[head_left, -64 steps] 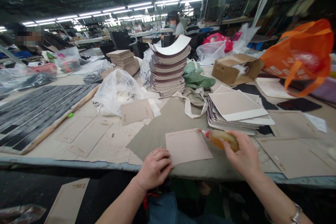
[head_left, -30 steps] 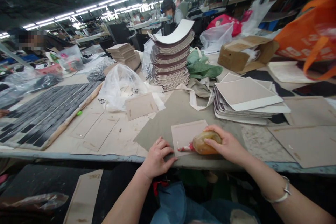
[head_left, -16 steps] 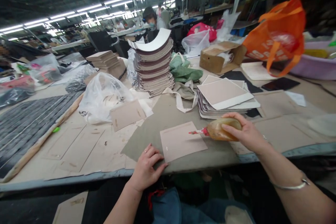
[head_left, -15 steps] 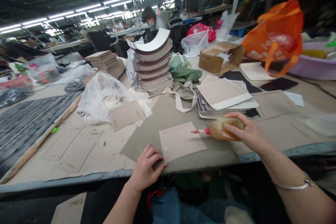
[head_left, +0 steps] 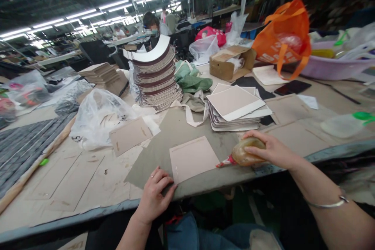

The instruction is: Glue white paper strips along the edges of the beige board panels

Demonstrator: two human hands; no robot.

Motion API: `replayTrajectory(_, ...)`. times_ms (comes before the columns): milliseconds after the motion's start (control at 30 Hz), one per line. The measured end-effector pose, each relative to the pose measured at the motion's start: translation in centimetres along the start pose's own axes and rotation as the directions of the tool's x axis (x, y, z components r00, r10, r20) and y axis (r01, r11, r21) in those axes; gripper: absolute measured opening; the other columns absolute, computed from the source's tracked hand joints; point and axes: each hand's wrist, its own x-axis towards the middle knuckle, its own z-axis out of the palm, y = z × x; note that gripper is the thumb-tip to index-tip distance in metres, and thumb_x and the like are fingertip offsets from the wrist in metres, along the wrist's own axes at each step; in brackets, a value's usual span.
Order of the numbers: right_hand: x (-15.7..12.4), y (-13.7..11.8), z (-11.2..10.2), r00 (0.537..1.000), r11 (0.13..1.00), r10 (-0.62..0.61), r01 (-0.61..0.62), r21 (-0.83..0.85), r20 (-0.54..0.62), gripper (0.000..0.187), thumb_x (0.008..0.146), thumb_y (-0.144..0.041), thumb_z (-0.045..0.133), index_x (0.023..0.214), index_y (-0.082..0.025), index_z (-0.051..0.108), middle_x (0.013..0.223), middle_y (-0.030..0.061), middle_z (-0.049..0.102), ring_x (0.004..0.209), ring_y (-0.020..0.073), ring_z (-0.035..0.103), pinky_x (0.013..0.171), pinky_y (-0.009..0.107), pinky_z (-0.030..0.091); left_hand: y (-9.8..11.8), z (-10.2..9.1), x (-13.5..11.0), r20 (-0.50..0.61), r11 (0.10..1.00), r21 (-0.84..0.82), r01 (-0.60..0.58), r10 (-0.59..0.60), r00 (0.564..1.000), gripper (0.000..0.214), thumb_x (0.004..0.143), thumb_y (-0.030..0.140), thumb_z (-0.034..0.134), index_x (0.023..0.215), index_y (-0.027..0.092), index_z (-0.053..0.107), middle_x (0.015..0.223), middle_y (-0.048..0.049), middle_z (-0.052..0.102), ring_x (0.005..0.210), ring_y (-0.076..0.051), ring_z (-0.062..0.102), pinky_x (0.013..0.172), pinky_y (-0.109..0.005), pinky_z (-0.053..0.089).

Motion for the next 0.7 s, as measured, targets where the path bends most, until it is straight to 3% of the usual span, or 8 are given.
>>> replayTrajectory(200,2.2,-0.1,2.7,0.956,0.999,-0.038,0.031,-0.028,-0.291,0.026,0.077,-0.037,0.059,0.098,-0.021,0.057,0.094,0.0027,0.064,0.087,0.0218,0.060,0.082,0.035,0.047,-0.2,0.2,0.1,-0.015,0.999,0.019,-0.030,0.031,0.999,0.007,0.083,0.016,0.058,0.087,0.023,0.058,0.085,-0.0020,0.056,0.084,-0.017,0.056,0.104,-0.051,0.036)
replayTrajectory(267,2.3,-0.2,2.6,0.960,0.999,-0.045,0.040,-0.024,-0.277,0.025,0.078,-0.036,0.058,0.098,-0.021,0.056,0.092,0.0019,0.063,0.085,0.0211,0.060,0.081,0.034,0.047,-0.2,0.3,0.1,-0.015,0.999,0.024,-0.029,0.030,0.999,0.007,0.084,0.017,0.058,0.087,0.023,0.058,0.085,-0.0022,0.057,0.084,-0.017,0.057,0.104,-0.052,0.036)
replayTrajectory(467,0.4,-0.4,0.5,0.999,0.999,-0.034,0.034,0.022,-0.007,0.027,0.079,-0.038,0.060,0.100,-0.021,0.057,0.092,0.0013,0.063,0.083,0.0205,0.060,0.075,0.031,0.047,-0.2,0.2,0.2,-0.017,0.999,0.029,-0.031,0.032,0.999,0.005,0.083,0.018,0.058,0.085,0.023,0.057,0.084,-0.0024,0.057,0.083,-0.018,0.057,0.103,-0.051,0.037)
replayTrajectory(533,0.6,-0.4,0.9,0.999,0.999,-0.024,0.025,0.029,-0.029,0.028,0.078,-0.037,0.060,0.101,-0.021,0.057,0.092,0.0012,0.063,0.084,0.0206,0.060,0.076,0.031,0.047,-0.2,0.2,0.2,-0.015,0.999,0.021,-0.025,0.026,1.000,0.005,0.084,0.018,0.058,0.085,0.023,0.057,0.084,-0.0024,0.057,0.084,-0.018,0.057,0.104,-0.052,0.037)
replayTrajectory(633,1.5,-0.2,2.0,0.981,1.000,-0.006,0.008,0.008,-0.195,0.025,0.078,-0.035,0.058,0.100,-0.022,0.056,0.093,0.0012,0.063,0.086,0.0207,0.059,0.081,0.033,0.046,-0.2,0.3,0.2,-0.008,1.000,0.014,-0.019,0.019,1.000,0.006,0.084,0.017,0.058,0.086,0.023,0.057,0.084,-0.0023,0.056,0.084,-0.017,0.056,0.104,-0.052,0.036)
replayTrajectory(700,1.9,0.0,2.3,0.971,1.000,-0.012,0.012,-0.004,-0.239,0.024,0.079,-0.035,0.058,0.099,-0.022,0.056,0.094,0.0015,0.063,0.088,0.0209,0.059,0.081,0.033,0.046,-0.2,0.3,0.2,-0.006,1.000,0.011,-0.024,0.024,1.000,0.006,0.084,0.017,0.058,0.086,0.023,0.056,0.084,-0.0019,0.056,0.083,-0.017,0.056,0.104,-0.052,0.036)
